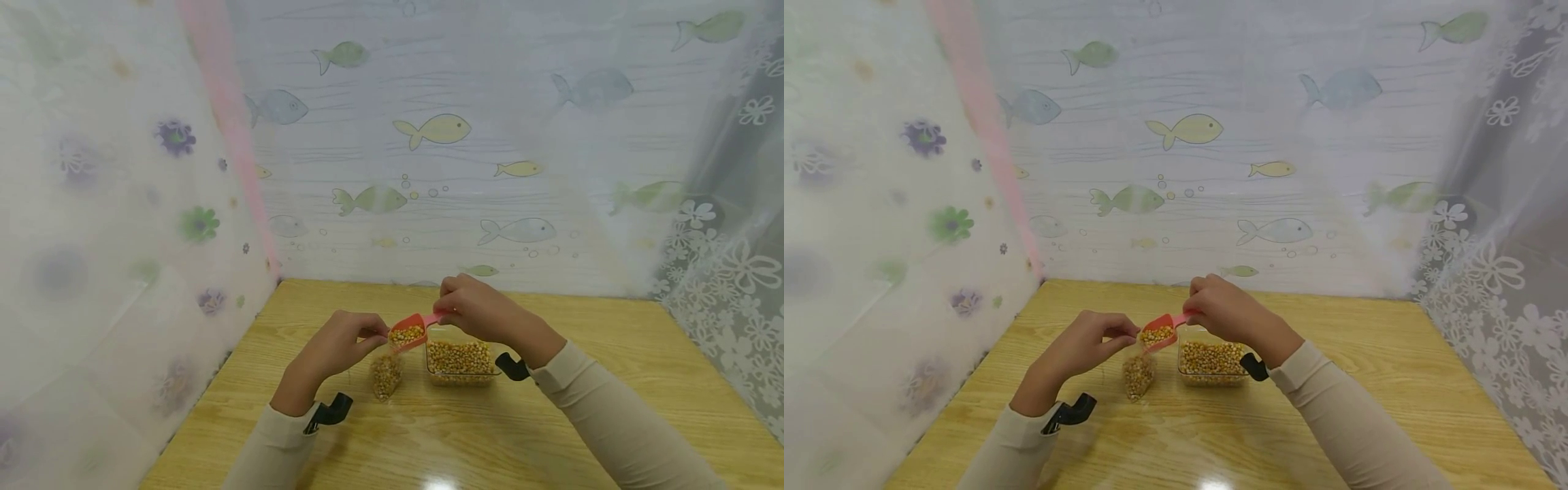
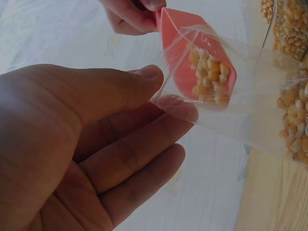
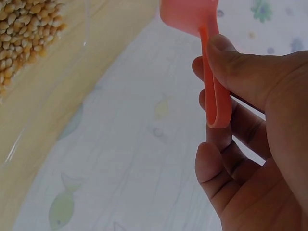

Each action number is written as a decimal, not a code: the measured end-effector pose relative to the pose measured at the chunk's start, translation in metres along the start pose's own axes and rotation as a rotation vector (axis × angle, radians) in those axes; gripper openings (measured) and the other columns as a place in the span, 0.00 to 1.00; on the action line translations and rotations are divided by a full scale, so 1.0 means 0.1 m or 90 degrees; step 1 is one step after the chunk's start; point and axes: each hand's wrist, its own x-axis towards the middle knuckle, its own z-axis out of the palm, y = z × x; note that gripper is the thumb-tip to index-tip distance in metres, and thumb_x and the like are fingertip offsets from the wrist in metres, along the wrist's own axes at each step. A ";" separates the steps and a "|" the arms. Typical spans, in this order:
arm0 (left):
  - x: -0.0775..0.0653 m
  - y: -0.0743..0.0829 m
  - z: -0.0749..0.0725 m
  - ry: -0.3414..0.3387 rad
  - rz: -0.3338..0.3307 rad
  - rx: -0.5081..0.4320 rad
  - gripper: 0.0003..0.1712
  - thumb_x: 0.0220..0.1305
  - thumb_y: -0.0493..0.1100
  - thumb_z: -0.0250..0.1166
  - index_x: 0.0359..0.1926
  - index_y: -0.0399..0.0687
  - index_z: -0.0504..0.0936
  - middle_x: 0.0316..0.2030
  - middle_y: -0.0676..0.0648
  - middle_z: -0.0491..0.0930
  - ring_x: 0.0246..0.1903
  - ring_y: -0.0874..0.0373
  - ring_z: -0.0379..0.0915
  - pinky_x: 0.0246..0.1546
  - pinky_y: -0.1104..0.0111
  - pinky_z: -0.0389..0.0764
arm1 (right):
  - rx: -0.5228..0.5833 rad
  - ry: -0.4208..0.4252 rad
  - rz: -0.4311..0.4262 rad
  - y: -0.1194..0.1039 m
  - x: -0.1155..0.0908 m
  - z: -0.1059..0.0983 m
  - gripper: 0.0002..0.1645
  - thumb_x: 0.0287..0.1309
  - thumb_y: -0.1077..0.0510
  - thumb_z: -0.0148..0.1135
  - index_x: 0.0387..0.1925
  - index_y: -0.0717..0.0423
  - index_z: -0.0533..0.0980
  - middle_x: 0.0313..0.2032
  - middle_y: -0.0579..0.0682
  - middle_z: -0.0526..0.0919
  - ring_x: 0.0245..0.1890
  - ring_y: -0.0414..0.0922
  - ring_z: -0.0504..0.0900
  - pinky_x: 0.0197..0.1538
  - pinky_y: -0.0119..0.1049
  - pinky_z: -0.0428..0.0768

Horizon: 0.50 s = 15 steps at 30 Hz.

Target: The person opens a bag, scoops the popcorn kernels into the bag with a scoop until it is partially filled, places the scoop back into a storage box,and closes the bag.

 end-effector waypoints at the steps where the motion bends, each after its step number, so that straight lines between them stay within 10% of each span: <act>1: 0.00 0.00 0.00 0.000 -0.001 0.001 0.05 0.71 0.44 0.69 0.45 0.54 0.88 0.41 0.59 0.88 0.42 0.65 0.86 0.47 0.65 0.87 | -0.002 -0.004 0.002 -0.01 0.00 -0.01 0.05 0.64 0.53 0.72 0.39 0.49 0.88 0.36 0.44 0.79 0.36 0.41 0.73 0.41 0.37 0.77; 15: 0.00 0.02 0.00 -0.002 0.006 0.002 0.04 0.71 0.44 0.69 0.44 0.54 0.88 0.40 0.59 0.88 0.42 0.65 0.86 0.46 0.66 0.87 | 0.003 -0.043 0.025 -0.07 0.06 -0.09 0.02 0.64 0.55 0.72 0.38 0.46 0.88 0.35 0.41 0.77 0.35 0.39 0.70 0.43 0.36 0.74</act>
